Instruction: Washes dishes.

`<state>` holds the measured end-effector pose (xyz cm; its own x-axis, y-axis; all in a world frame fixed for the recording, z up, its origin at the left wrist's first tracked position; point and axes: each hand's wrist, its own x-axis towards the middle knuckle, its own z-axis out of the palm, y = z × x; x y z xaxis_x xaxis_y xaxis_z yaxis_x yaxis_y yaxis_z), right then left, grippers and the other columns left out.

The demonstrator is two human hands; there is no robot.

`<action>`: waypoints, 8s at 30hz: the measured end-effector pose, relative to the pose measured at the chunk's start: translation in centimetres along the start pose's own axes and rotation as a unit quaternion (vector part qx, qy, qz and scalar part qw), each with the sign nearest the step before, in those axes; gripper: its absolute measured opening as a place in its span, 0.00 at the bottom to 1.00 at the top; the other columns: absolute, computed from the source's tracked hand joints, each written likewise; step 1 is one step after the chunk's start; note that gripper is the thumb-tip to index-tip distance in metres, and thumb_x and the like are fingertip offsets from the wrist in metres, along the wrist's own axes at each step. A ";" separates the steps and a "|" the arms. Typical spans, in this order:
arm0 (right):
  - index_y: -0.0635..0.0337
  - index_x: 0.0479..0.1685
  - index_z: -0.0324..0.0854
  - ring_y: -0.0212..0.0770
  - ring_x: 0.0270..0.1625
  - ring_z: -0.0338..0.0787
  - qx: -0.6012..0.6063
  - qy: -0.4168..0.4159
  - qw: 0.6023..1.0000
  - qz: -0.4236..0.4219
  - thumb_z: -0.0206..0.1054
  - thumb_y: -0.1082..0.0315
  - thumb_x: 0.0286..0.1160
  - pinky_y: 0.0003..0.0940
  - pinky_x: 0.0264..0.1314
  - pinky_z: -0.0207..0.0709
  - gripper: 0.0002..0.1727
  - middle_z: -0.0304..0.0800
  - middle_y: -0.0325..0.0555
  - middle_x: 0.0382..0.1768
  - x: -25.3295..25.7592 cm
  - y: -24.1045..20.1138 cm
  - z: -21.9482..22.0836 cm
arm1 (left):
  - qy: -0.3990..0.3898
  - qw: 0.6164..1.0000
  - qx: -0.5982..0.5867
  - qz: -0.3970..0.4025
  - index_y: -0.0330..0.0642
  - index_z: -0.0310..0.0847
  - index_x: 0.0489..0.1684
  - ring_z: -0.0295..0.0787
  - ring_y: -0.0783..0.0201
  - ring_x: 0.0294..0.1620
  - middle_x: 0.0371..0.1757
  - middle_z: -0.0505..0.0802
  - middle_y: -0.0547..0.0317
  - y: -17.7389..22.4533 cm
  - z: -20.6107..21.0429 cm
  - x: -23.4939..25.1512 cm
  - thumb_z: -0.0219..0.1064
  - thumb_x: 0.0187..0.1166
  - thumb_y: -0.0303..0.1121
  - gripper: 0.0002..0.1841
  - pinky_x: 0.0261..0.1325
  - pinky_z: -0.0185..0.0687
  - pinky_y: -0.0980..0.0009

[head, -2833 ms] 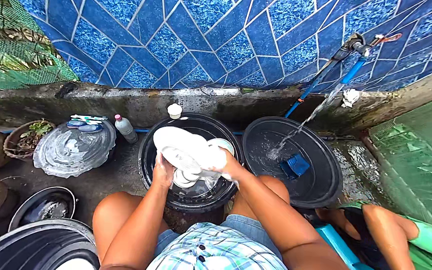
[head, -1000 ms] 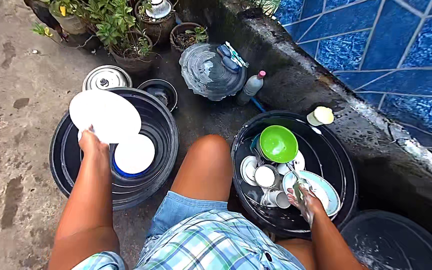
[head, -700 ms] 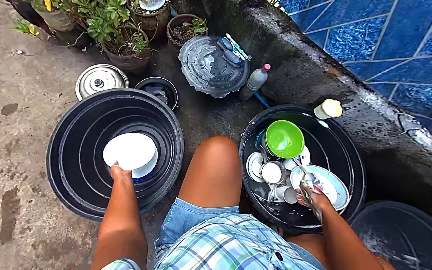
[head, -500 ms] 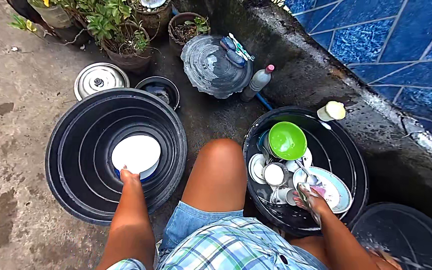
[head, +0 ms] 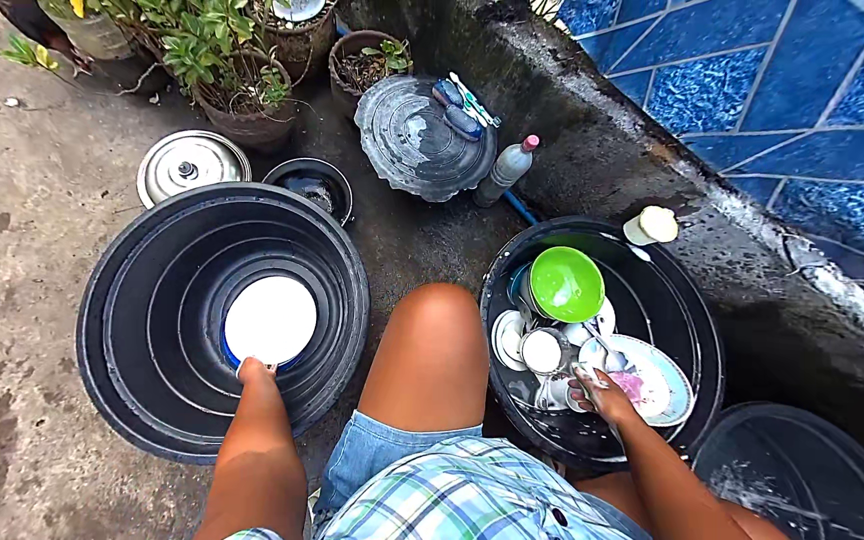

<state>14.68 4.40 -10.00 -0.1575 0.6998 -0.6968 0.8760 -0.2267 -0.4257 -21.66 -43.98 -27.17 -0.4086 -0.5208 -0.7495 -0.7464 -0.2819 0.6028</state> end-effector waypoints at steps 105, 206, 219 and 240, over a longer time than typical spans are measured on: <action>0.38 0.70 0.83 0.26 0.64 0.89 0.407 0.150 0.827 -0.359 0.61 0.58 0.86 0.24 0.66 0.85 0.17 0.89 0.24 0.67 -6.0 7.9 -20.3 | -0.511 0.235 0.601 0.568 0.33 0.82 0.66 0.80 0.34 0.73 0.67 0.86 0.31 -33.4 48.1 -49.2 0.62 0.86 0.37 0.19 0.78 0.70 0.38; 0.60 0.25 0.87 0.54 0.34 0.93 -0.111 0.399 0.677 -0.609 0.62 0.57 0.78 0.61 0.52 0.82 0.19 0.91 0.51 0.24 -5.0 -1.3 -4.1 | -0.760 0.270 0.569 0.160 0.41 0.68 0.66 0.69 0.76 0.15 0.26 0.79 0.69 -11.5 12.6 -49.3 0.67 0.78 0.24 0.20 0.22 0.72 0.78; 0.76 0.42 0.87 0.69 0.55 0.92 -0.040 0.400 0.860 -0.314 0.61 0.57 0.87 0.66 0.72 0.73 0.24 0.93 0.71 0.42 -2.1 -2.8 -16.1 | -0.726 0.255 0.564 0.300 0.38 0.67 0.81 0.81 0.71 0.32 0.45 0.87 0.56 -10.6 13.1 -48.6 0.68 0.82 0.33 0.28 0.38 0.80 0.74; 0.60 0.67 0.85 0.61 0.81 0.78 -0.269 0.131 0.863 -0.408 0.55 0.55 0.91 0.69 0.93 0.43 0.22 0.90 0.59 0.65 -4.6 -6.0 -5.6 | -0.609 0.273 0.589 0.455 0.29 0.63 0.82 0.87 0.49 0.68 0.69 0.86 0.37 -14.6 13.9 -48.0 0.72 0.79 0.36 0.35 0.76 0.76 0.53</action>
<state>12.76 6.31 -0.97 -0.7742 0.6237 -0.1074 0.6190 0.7107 -0.3343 1.57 -3.70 -3.80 -0.0420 0.9138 -0.4040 0.5978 0.3470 0.7227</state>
